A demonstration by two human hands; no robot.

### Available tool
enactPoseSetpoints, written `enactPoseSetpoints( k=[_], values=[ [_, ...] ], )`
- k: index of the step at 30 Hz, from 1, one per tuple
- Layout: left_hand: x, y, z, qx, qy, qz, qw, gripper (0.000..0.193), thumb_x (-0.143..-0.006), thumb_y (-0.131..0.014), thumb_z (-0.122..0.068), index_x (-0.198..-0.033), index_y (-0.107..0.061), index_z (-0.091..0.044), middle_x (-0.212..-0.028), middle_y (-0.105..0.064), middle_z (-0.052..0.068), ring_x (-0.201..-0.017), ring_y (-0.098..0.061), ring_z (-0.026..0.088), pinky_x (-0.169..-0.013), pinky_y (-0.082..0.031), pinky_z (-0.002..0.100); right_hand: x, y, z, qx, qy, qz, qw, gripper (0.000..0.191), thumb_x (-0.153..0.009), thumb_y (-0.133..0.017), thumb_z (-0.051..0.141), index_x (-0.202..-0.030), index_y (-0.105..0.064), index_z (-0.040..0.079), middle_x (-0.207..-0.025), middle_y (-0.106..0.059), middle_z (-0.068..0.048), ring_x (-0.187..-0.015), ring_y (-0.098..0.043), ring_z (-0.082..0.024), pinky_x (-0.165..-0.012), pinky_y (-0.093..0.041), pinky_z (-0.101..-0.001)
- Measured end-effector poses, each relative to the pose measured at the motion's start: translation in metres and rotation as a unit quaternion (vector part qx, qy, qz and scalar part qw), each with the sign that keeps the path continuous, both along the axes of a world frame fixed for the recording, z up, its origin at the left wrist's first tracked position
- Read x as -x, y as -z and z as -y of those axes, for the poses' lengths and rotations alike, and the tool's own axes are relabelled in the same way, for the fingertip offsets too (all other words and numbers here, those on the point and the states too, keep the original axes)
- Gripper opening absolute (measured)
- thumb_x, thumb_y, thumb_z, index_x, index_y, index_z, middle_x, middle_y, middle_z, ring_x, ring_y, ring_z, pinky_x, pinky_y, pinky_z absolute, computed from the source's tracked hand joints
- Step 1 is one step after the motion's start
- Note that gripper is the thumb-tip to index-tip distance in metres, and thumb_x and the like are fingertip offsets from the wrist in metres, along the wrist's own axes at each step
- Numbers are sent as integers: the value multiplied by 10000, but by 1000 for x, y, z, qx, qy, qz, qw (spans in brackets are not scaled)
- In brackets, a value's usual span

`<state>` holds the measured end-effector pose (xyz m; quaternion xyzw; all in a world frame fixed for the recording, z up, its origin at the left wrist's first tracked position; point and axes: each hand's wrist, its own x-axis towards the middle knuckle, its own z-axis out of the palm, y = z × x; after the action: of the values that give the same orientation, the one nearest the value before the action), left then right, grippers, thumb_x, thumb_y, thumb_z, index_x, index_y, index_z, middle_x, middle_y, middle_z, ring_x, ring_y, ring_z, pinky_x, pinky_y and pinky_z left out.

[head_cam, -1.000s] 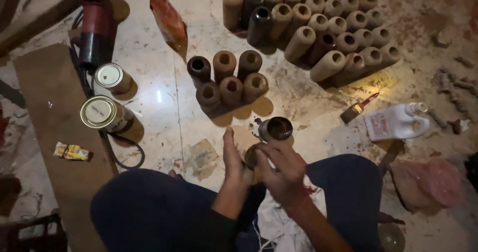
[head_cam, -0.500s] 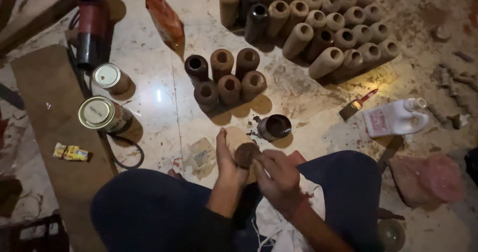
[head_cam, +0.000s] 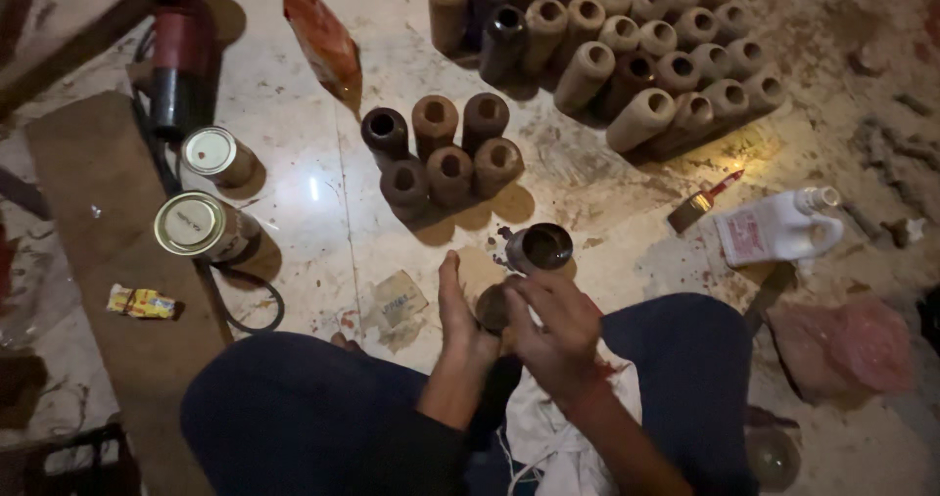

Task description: The person sits on the floor and applies a dark stain to small cylindrical wooden objects using a white cloth. They dip the cloth into a small container of stain and rub it onto each piece, then place the finished items on the floor.

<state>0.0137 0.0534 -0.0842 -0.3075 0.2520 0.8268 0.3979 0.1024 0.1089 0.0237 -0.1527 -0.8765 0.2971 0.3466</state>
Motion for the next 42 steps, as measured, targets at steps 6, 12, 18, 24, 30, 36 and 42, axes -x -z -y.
enactPoseSetpoints(
  k=[6,12,18,24,30,36,42],
  values=[
    [8,2,2,40,13,10,999,486,-984,-550,-585,-1043,-642,-111,-859,-672,88,-738,-675,266,-651,-574,397,-7,-3,9,-24,-143,10,989,224,-802,-769,-21,-1017,-709,-43,-997,-690,-196,-884,-700,-330,-766,-579,-377],
    [2,-13,0,33,-13,-3,999,430,-968,-548,-549,-1056,-651,-141,-887,-695,64,-768,-695,235,-667,-593,368,-10,6,0,-18,-36,0,999,172,-833,-767,-35,-992,-701,-41,-986,-694,-162,-888,-705,-332,-764,-581,-390],
    [8,-9,4,57,-1,32,998,427,-951,-550,-560,-1017,-623,-145,-825,-658,85,-706,-671,261,-638,-590,400,-13,3,3,-15,-112,6,994,208,-796,-770,-28,-994,-706,-44,-982,-688,-187,-864,-697,-342,-728,-574,-391],
    [2,3,0,7,-28,-26,999,460,-940,-560,-548,-1095,-653,-125,-917,-710,64,-795,-705,235,-684,-602,370,-10,2,3,-42,-80,25,996,161,-839,-748,-62,-991,-698,-54,-996,-713,-165,-887,-714,-312,-732,-586,-381],
    [7,4,3,97,4,68,993,425,-928,-563,-568,-1084,-629,-179,-898,-660,61,-784,-673,250,-687,-597,418,-13,6,4,-99,-119,-17,988,180,-821,-781,-9,-973,-686,-20,-947,-699,-146,-895,-696,-331,-774,-567,-401],
    [0,4,-2,-6,-23,-52,998,464,-935,-570,-546,-1115,-656,-127,-952,-716,64,-833,-707,237,-726,-609,386,-11,12,-6,-8,-18,0,1000,151,-839,-780,-24,-973,-711,-20,-969,-721,-149,-888,-716,-299,-757,-585,-386],
    [8,4,5,83,31,95,992,456,-875,-584,-587,-1066,-648,-177,-896,-675,52,-766,-678,249,-679,-591,425,-28,26,3,-105,-123,0,987,194,-836,-760,19,-1015,-698,-24,-1019,-698,-166,-910,-705,-343,-766,-582,-414]
  ],
)
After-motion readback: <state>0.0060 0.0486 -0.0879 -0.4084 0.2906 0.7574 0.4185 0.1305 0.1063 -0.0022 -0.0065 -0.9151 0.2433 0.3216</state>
